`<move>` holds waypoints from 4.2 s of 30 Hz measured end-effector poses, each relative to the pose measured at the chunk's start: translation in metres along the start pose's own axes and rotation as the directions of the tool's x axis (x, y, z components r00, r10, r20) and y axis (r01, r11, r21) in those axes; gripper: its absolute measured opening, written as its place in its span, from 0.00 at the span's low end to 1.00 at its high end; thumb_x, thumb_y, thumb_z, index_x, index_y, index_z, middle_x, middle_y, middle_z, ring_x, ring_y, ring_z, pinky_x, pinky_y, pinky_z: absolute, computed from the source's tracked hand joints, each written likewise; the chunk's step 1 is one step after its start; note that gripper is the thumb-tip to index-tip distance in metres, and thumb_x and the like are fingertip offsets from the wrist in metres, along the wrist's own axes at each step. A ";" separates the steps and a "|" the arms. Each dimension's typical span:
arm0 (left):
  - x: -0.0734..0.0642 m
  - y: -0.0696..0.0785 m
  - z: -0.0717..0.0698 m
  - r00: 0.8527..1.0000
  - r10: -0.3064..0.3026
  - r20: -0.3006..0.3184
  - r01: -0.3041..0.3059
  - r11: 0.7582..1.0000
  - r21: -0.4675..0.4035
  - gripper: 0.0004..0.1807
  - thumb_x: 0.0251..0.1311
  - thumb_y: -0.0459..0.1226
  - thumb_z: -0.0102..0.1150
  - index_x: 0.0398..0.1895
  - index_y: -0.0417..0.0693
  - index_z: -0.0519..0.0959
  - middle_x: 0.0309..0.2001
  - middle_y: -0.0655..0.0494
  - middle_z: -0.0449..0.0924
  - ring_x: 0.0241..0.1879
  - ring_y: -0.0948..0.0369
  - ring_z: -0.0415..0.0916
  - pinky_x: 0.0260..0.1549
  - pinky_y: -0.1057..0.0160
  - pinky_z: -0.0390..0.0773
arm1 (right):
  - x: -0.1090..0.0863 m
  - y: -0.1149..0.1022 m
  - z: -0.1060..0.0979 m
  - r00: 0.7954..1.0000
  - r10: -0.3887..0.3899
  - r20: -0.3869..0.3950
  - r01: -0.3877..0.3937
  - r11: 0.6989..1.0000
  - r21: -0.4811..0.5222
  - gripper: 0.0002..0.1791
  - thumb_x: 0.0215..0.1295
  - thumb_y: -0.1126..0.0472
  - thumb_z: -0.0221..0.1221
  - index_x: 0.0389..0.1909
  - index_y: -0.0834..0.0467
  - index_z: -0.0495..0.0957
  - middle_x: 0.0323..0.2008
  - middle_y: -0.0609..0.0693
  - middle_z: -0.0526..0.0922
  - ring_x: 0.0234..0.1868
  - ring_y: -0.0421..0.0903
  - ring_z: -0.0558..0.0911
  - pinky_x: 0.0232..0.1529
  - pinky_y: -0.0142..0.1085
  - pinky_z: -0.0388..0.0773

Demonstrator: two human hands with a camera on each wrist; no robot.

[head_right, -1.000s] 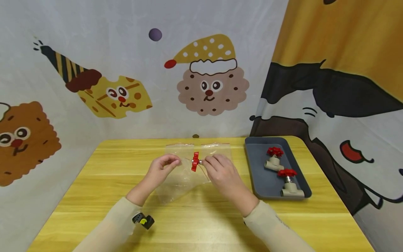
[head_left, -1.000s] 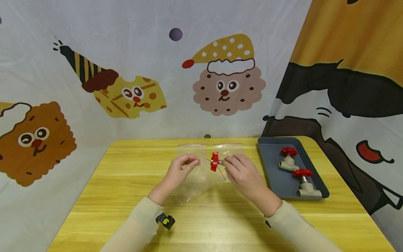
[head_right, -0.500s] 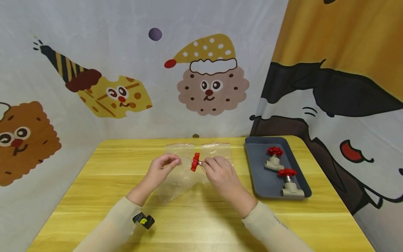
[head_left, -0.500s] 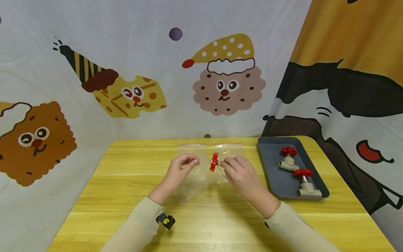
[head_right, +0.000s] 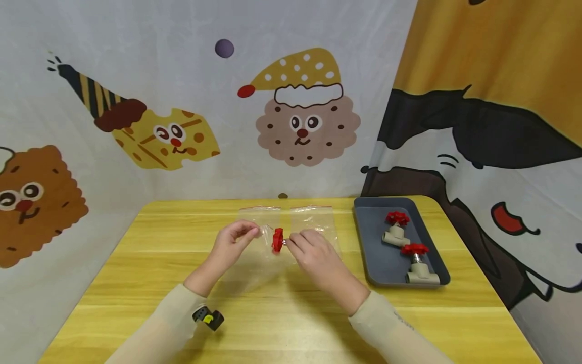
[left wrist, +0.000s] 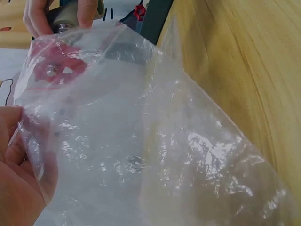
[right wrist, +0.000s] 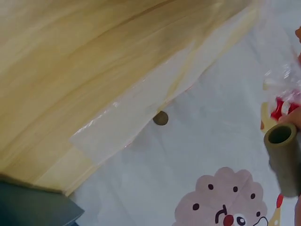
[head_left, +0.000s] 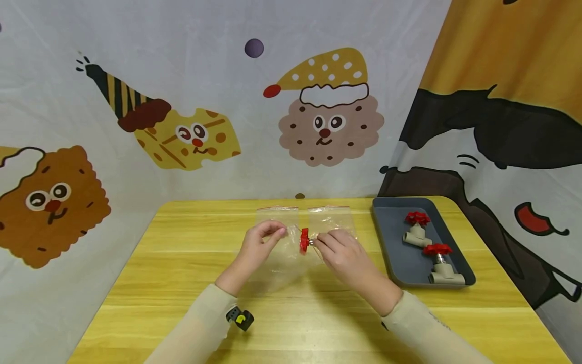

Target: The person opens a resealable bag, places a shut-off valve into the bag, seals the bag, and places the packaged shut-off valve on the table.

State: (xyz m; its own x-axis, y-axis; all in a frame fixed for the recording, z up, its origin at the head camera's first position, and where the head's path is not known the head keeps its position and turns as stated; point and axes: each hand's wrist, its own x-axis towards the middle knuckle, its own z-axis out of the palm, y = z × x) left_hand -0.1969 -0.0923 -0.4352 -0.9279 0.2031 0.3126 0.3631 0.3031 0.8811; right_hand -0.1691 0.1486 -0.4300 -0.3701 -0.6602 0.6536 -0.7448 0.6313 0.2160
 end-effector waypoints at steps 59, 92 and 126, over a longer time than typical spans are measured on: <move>-0.001 0.006 0.006 1.000 -0.014 0.017 0.013 0.999 0.035 0.05 0.61 0.35 0.59 0.36 0.42 0.81 0.35 0.49 0.84 0.39 0.55 0.81 0.45 0.56 0.80 | -0.001 -0.011 0.005 0.717 0.539 0.441 -0.634 0.243 0.734 0.13 0.64 0.67 0.58 0.49 0.60 0.75 0.60 0.58 0.67 0.58 0.57 0.70 0.51 0.37 0.75; -0.001 0.001 0.003 1.000 0.008 0.023 -0.007 0.999 -0.052 0.05 0.60 0.37 0.62 0.35 0.44 0.81 0.35 0.50 0.84 0.35 0.57 0.83 0.38 0.66 0.82 | 0.029 -0.022 -0.040 0.640 0.636 0.431 -0.706 0.265 0.657 0.28 0.50 0.72 0.68 0.55 0.62 0.72 0.47 0.59 0.81 0.47 0.54 0.78 0.42 0.39 0.78; 0.001 0.008 0.007 0.998 -0.040 -0.038 0.038 0.997 -0.068 0.06 0.55 0.38 0.65 0.29 0.45 0.80 0.34 0.52 0.84 0.35 0.64 0.81 0.35 0.67 0.81 | 0.017 -0.012 -0.010 0.714 0.569 0.408 -0.663 0.362 0.655 0.29 0.49 0.59 0.72 0.54 0.51 0.75 0.45 0.45 0.83 0.45 0.43 0.80 0.40 0.35 0.80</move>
State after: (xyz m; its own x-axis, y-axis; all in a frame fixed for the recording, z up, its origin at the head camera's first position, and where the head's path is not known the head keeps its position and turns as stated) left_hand -0.1945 -0.0831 -0.4304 -0.9444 0.1551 0.2900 0.3213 0.2465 0.9144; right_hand -0.1609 0.1340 -0.4142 -0.9146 -0.2786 0.2932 -0.3881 0.4003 -0.8302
